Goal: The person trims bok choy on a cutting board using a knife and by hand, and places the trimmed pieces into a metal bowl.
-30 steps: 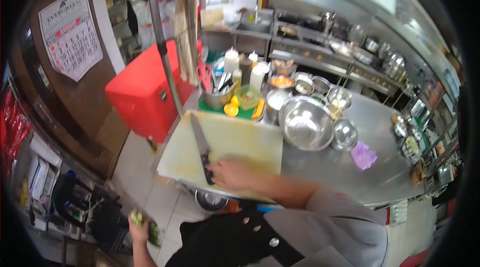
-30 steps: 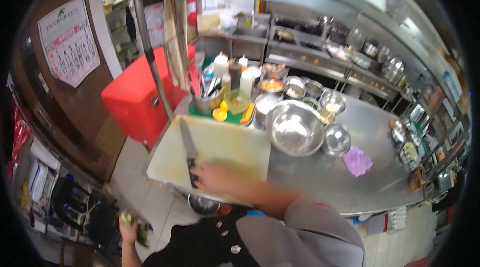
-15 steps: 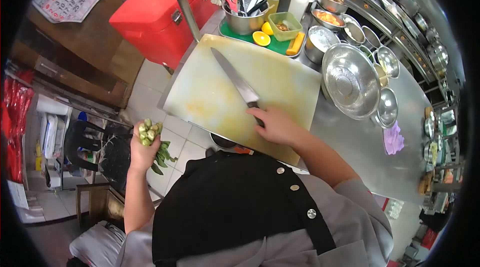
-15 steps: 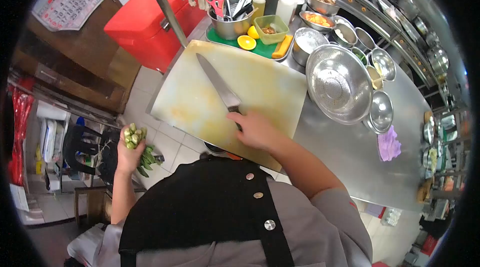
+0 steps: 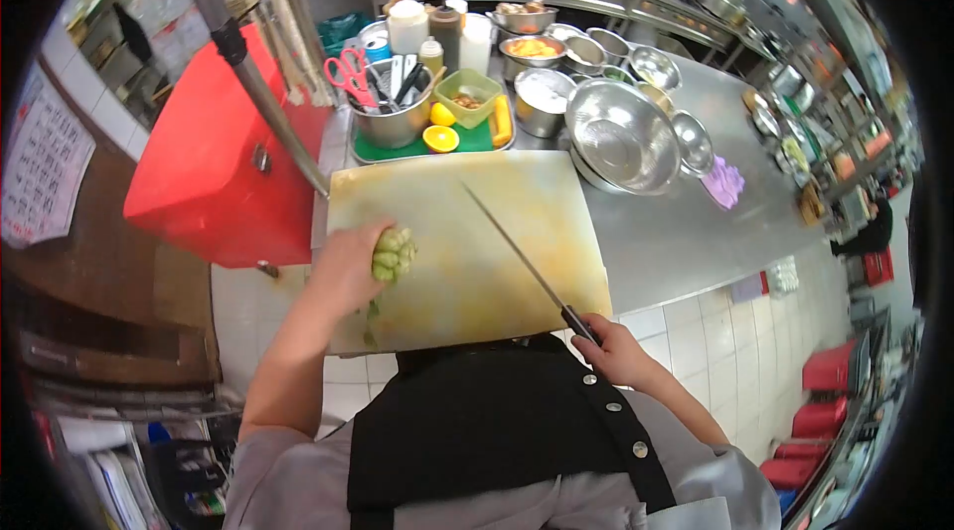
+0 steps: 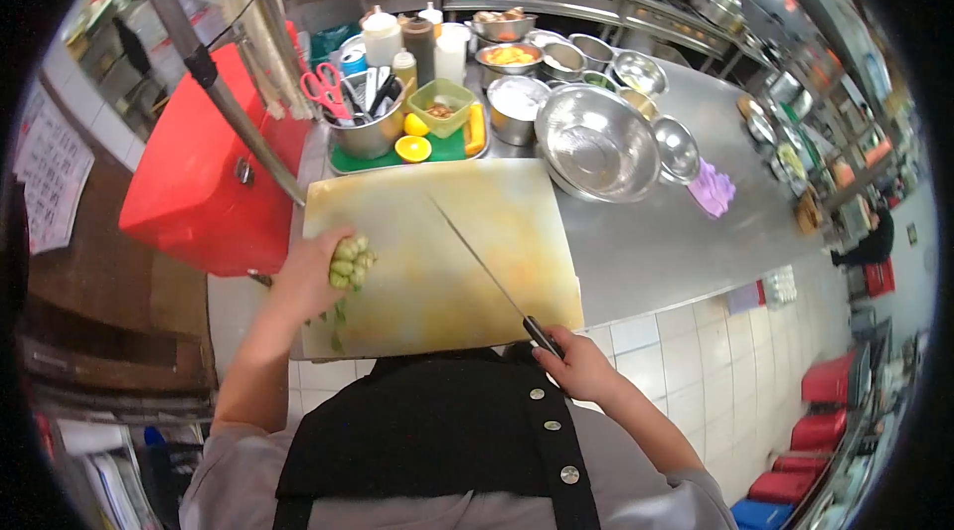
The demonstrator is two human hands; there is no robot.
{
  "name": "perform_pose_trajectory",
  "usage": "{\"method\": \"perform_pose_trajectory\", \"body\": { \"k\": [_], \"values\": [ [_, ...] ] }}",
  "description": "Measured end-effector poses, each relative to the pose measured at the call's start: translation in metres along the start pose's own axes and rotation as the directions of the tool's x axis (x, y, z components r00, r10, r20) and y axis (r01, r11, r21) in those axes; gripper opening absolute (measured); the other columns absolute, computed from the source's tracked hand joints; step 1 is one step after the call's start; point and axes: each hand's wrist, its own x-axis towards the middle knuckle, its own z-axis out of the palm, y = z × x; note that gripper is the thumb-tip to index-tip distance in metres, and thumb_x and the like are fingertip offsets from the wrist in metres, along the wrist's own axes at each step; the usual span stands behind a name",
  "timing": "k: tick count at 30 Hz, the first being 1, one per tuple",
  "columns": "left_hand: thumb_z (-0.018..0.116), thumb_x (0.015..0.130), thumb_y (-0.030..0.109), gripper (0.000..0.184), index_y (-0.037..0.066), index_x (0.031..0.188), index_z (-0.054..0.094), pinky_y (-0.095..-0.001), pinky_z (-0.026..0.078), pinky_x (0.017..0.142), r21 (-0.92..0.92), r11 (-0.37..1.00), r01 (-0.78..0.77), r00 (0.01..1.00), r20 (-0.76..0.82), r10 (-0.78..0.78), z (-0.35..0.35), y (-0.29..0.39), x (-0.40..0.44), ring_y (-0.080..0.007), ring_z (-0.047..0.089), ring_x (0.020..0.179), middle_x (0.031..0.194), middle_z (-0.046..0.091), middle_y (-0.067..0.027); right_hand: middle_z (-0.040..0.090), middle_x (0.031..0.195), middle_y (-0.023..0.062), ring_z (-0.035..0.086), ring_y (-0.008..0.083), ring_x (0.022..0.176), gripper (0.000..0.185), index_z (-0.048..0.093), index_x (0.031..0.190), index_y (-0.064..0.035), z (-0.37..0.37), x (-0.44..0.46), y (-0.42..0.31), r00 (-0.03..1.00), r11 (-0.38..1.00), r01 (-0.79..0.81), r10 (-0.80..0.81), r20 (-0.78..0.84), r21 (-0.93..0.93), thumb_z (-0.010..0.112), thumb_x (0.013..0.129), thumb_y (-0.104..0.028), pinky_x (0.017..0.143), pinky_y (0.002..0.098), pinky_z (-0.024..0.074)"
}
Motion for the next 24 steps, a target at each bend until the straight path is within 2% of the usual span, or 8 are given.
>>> {"method": "perform_pose_trajectory", "body": {
  "k": [3, 6, 7, 9, 10, 13, 20, 24],
  "values": [
    [0.08, 0.07, 0.01, 0.067, 0.012, 0.132, 0.055, -0.0479, 0.051, 0.091, 0.006, 0.995, -0.096, 0.995, -0.031, 0.096, -0.004, -0.002, 0.042, -0.0387, 0.065, 0.104, 0.108, 0.069, -0.0162, 0.067, 0.081, 0.0178, 0.066, 0.0286, 0.073, 0.035, 0.061, 0.119, -0.001, 0.013, -0.026, 0.011, 0.977, 0.991, 0.084, -0.061, -0.206, 0.103, 0.07, 0.095, -0.023, 0.07, 0.0393, 0.0526],
    [0.081, 0.071, 0.015, 0.073, 0.014, 0.138, 0.052, -0.0492, 0.047, 0.099, 0.035, 0.989, -0.142, 0.99, -0.006, 0.142, 0.022, -0.009, 0.072, -0.0355, 0.062, 0.114, 0.119, 0.065, -0.0149, 0.067, 0.083, 0.022, 0.067, 0.0357, 0.077, 0.036, 0.061, 0.119, -0.002, 0.007, -0.034, 0.025, 0.982, 0.994, -0.081, 0.068, -0.174, -0.073, 0.07, 0.094, -0.026, 0.072, 0.0424, 0.0533],
    [0.082, 0.071, 0.018, 0.076, 0.015, 0.14, 0.05, -0.0499, 0.046, 0.102, 0.041, 0.991, -0.125, 0.992, 0.036, 0.123, 0.039, -0.013, 0.073, -0.0345, 0.06, 0.118, 0.123, 0.064, -0.0147, 0.068, 0.089, 0.0263, 0.068, 0.0433, 0.086, 0.038, 0.06, 0.122, -0.0033, 0.006, -0.033, 0.033, 0.986, 0.99, -0.121, 0.112, -0.121, -0.067, 0.068, 0.094, -0.028, 0.076, 0.0467, 0.0536],
    [0.085, 0.071, 0.026, 0.084, 0.016, 0.145, 0.046, -0.051, 0.041, 0.108, 0.133, 0.99, -0.052, 0.986, 0.166, 0.029, 0.068, -0.024, 0.073, -0.0342, 0.053, 0.129, 0.137, 0.056, -0.0146, 0.069, 0.093, 0.0281, 0.068, 0.0459, 0.094, 0.04, 0.056, 0.129, -0.0042, 0.004, -0.037, 0.045, 0.991, 0.98, -0.08, 0.058, -0.122, -0.183, 0.064, 0.097, -0.027, 0.079, 0.0493, 0.0535],
    [0.086, 0.071, 0.028, 0.085, 0.016, 0.146, 0.046, -0.0513, 0.041, 0.109, 0.116, 0.992, -0.048, 0.992, 0.119, 0.034, 0.073, -0.023, 0.071, -0.0342, 0.051, 0.131, 0.14, 0.055, -0.0149, 0.07, 0.094, 0.0285, 0.068, 0.0458, 0.095, 0.041, 0.055, 0.131, -0.0044, 0.005, -0.035, 0.055, 0.99, 0.976, -0.016, -0.015, -0.14, -0.218, 0.063, 0.097, -0.026, 0.079, 0.0495, 0.0535],
    [0.087, 0.07, 0.03, 0.088, 0.017, 0.146, 0.046, -0.0521, 0.039, 0.111, 0.143, 0.99, -0.017, 0.999, 0.036, 0.012, 0.081, -0.009, 0.058, -0.0336, 0.048, 0.136, 0.145, 0.051, -0.0148, 0.069, 0.088, 0.022, 0.069, 0.0344, 0.085, 0.042, 0.053, 0.136, -0.0067, 0.002, -0.037, 0.063, 0.993, 0.995, -0.077, 0.072, -0.089, -0.058, 0.063, 0.099, -0.025, 0.078, 0.0423, 0.0534],
    [0.089, 0.068, 0.029, 0.091, 0.014, 0.147, 0.046, -0.0518, 0.035, 0.114, 0.283, 0.958, 0.052, 0.997, -0.062, -0.036, 0.06, 0.029, 0.026, -0.0321, 0.043, 0.141, 0.15, 0.048, -0.0133, 0.066, 0.086, 0.0124, 0.061, 0.0207, 0.078, 0.044, 0.052, 0.139, -0.0062, -0.013, -0.02, 0.118, 0.992, 0.992, 0.125, -0.124, -0.029, 0.002, 0.064, 0.1, -0.022, 0.076, 0.0342, 0.051],
    [0.086, 0.074, 0.022, 0.077, 0.011, 0.142, 0.052, -0.0461, 0.043, 0.11, 0.205, 0.938, 0.278, 0.954, -0.174, -0.245, 0.041, 0.036, -0.009, -0.0347, 0.051, 0.133, 0.142, 0.055, -0.0168, 0.065, 0.084, 0.0087, 0.06, 0.0156, 0.071, 0.044, 0.052, 0.14, -0.0049, -0.033, -0.017, 0.108, 0.994, 0.996, 0.054, -0.061, 0.095, 0.072, 0.062, 0.1, -0.02, 0.067, 0.0319, 0.0499]
  ]
}}
